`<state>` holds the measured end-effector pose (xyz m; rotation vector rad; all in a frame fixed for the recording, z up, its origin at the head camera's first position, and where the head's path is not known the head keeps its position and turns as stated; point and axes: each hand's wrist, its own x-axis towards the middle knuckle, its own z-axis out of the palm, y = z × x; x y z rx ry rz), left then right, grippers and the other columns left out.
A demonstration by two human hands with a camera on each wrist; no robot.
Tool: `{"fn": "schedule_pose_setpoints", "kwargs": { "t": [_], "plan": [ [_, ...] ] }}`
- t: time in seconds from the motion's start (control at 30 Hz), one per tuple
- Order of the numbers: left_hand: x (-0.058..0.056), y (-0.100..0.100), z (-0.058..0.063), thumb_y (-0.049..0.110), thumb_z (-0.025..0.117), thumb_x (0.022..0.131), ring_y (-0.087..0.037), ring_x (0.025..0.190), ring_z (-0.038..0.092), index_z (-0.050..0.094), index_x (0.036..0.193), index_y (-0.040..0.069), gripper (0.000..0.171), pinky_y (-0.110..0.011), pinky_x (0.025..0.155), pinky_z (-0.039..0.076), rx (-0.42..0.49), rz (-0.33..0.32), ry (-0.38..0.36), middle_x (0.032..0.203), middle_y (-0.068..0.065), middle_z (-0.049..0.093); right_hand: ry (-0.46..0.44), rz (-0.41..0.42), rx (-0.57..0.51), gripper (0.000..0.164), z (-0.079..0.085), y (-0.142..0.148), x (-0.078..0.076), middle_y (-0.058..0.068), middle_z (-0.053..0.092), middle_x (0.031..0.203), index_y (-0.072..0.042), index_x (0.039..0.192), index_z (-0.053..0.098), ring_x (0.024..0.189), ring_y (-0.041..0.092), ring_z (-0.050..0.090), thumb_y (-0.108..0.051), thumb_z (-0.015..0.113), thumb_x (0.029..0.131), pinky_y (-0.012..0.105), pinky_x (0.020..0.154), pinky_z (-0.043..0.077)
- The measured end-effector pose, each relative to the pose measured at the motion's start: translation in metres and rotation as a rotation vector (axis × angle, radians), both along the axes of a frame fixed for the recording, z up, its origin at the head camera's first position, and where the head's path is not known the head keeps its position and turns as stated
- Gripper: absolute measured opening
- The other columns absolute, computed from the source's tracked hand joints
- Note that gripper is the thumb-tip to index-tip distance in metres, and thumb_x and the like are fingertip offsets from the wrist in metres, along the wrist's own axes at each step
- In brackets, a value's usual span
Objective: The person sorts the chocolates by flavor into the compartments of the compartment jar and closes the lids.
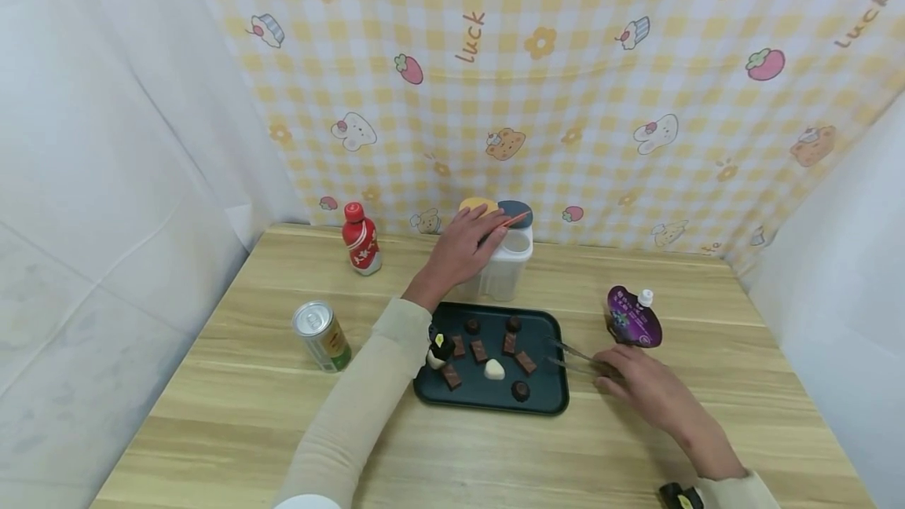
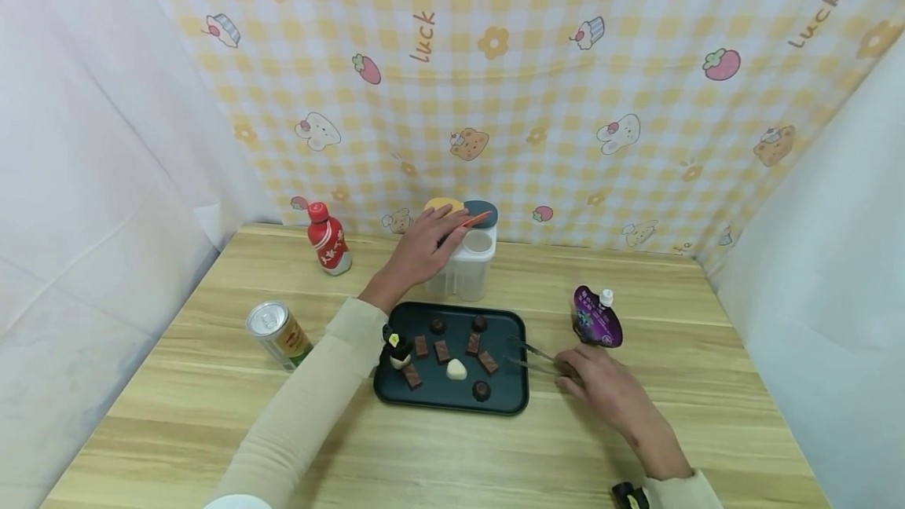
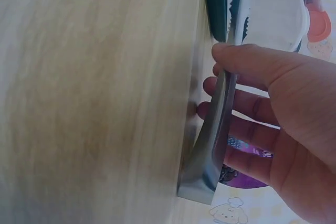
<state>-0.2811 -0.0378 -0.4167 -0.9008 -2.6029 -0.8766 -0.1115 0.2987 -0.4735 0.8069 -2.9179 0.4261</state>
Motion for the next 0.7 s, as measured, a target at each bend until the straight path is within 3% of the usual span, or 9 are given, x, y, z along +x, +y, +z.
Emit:
{"fn": "schedule_pose_setpoints", "kwargs": {
  "t": [0.2,0.43,0.7],
  "plan": [
    [0.000,0.001,0.001,0.040,0.040,0.112,-0.024,0.149,0.034,0.058,0.149,0.016,0.047,-0.037,0.124,0.011,0.016,0.007,-0.001,0.153,-0.002,0.052,0.014,-0.003,-0.009,0.026,0.006,-0.002,0.005,0.001,0.069,0.107,-0.009,0.112,0.074,0.091,0.017,0.067,-0.015,0.083,0.088,0.041,0.074,0.058],
    [0.001,0.000,0.002,0.039,0.040,0.112,-0.024,0.149,0.034,0.058,0.149,0.014,0.047,-0.038,0.125,0.011,0.016,0.006,0.004,0.152,-0.003,0.053,0.057,0.067,-0.090,0.028,0.015,-0.013,0.012,-0.003,0.069,0.102,-0.008,0.113,0.075,0.082,0.004,0.064,-0.016,0.084,0.088,0.028,0.065,0.056],
    [0.000,0.000,0.001,0.040,0.041,0.112,-0.023,0.149,0.035,0.057,0.149,0.015,0.047,-0.038,0.125,0.008,0.027,0.009,-0.008,0.152,-0.004,0.054,-0.014,0.091,-0.108,0.023,0.022,-0.022,0.016,-0.010,0.070,0.093,-0.010,0.111,0.075,0.077,-0.002,0.061,-0.021,0.081,0.092,0.025,0.061,0.053]
  ]
}}
